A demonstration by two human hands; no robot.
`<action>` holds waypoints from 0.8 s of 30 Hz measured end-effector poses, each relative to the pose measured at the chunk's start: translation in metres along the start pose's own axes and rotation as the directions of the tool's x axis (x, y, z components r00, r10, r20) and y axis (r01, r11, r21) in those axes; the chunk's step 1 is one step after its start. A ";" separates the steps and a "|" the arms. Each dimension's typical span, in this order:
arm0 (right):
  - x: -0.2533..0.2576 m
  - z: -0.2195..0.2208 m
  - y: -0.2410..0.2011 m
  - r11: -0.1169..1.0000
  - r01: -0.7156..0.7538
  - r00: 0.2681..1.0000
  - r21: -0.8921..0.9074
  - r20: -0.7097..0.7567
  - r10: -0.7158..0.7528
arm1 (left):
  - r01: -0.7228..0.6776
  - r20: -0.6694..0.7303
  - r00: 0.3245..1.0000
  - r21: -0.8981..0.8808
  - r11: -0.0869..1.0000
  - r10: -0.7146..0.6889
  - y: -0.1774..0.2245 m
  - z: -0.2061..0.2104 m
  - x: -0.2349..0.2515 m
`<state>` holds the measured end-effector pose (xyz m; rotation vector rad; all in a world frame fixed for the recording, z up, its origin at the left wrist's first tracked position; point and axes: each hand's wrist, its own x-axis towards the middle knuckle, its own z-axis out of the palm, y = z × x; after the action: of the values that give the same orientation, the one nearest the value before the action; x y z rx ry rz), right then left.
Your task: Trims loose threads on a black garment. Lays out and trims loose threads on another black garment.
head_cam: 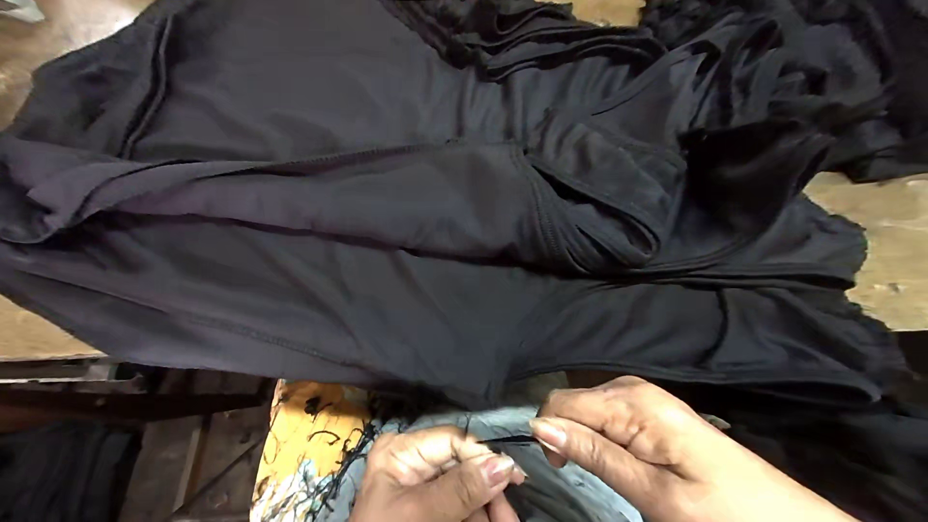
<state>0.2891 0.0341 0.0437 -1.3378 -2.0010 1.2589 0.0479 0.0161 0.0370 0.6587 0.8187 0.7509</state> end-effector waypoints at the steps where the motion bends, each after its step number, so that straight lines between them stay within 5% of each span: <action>1: 0.000 0.002 -0.001 0.999 0.009 1.000 -0.031 -0.020 -0.010 | 0.002 0.004 1.000 0.009 1.000 -0.002 -0.001 0.000 0.000; 4: -0.002 0.009 0.003 1.000 0.013 0.997 0.011 -0.076 -0.012 | 0.008 -0.010 1.000 0.033 0.999 -0.008 -0.002 -0.001 0.001; 9: -0.016 0.011 0.002 0.893 -0.190 0.979 0.409 0.007 0.205 | -0.043 -0.082 0.996 0.024 0.999 0.045 -0.004 -0.011 0.008; 13: -0.023 0.028 0.002 0.813 -0.182 0.971 0.553 -0.028 0.237 | -0.137 -0.158 0.978 0.008 0.991 0.136 -0.003 -0.010 0.010; 24: -0.011 0.040 -0.011 0.853 -0.114 0.982 0.510 -0.071 0.174 | -0.186 -0.114 0.974 0.095 0.978 0.197 -0.002 -0.009 -0.005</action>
<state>0.2592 0.0048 0.0346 -1.2711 -1.3710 1.5943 0.0392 0.0126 0.0327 0.7803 0.9110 0.9434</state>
